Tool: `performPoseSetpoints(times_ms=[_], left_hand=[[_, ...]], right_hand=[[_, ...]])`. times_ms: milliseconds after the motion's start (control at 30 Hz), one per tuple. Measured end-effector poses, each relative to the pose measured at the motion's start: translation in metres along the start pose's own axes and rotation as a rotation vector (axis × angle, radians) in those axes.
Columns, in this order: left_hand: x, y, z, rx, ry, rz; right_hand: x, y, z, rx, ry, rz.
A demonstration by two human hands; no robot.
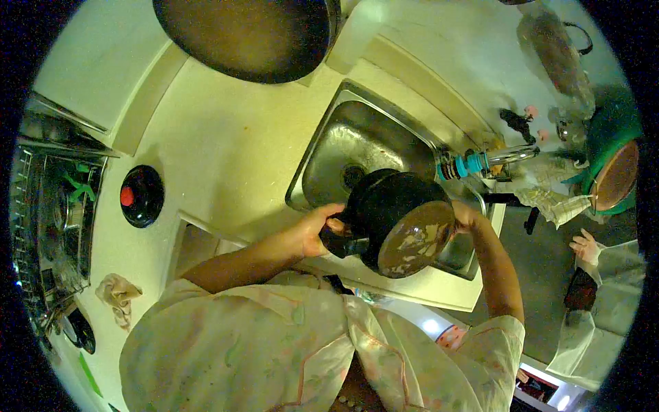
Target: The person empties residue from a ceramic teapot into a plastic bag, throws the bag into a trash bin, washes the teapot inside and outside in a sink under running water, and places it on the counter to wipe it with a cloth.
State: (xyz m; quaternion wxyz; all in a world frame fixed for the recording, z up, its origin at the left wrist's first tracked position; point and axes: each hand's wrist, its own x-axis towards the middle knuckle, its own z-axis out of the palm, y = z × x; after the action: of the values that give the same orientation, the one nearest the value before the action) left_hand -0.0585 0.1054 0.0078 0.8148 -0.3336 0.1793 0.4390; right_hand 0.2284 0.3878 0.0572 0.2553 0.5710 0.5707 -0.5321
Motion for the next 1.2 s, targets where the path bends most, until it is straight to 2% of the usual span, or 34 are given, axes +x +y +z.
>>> performPoseSetpoints(times_ms=[67, 167, 367, 467, 567, 667, 833, 967, 1067, 1200], left_hand=[[0.002, -0.002, -0.001, 0.007, 0.030, 0.011], [0.015, 0.006, -0.019, -0.054, -0.129, -0.067], [0.025, 0.003, -0.026, 0.025, -0.033, -0.004], [0.026, 0.007, -0.032, -0.037, -0.153, -0.056], [0.029, 0.008, -0.034, -0.059, -0.089, -0.065], [0.029, 0.003, -0.030, 0.046, -0.044, 0.029], [0.013, -0.002, -0.019, 0.038, 0.009, 0.001], [0.005, -0.002, -0.017, -0.037, -0.071, 0.014], [0.012, 0.003, -0.028, -0.063, -0.180, -0.085], [0.017, 0.001, -0.027, -0.021, -0.125, 0.024]], right_hand=[[0.000, -0.003, -0.001, -0.022, -0.010, 0.010], [0.000, -0.005, -0.003, -0.048, -0.018, 0.018], [-0.001, -0.005, -0.004, -0.075, -0.022, 0.027], [-0.002, -0.006, -0.005, -0.086, -0.023, 0.027], [-0.003, -0.006, -0.004, -0.092, -0.019, 0.029], [-0.005, -0.006, -0.003, -0.097, -0.017, 0.028], [-0.006, -0.007, -0.002, -0.104, -0.013, 0.024], [-0.008, -0.008, -0.001, -0.105, -0.003, 0.025], [-0.011, -0.006, -0.002, -0.117, 0.009, 0.029], [-0.024, -0.008, 0.009, -0.072, 0.054, 0.009]])
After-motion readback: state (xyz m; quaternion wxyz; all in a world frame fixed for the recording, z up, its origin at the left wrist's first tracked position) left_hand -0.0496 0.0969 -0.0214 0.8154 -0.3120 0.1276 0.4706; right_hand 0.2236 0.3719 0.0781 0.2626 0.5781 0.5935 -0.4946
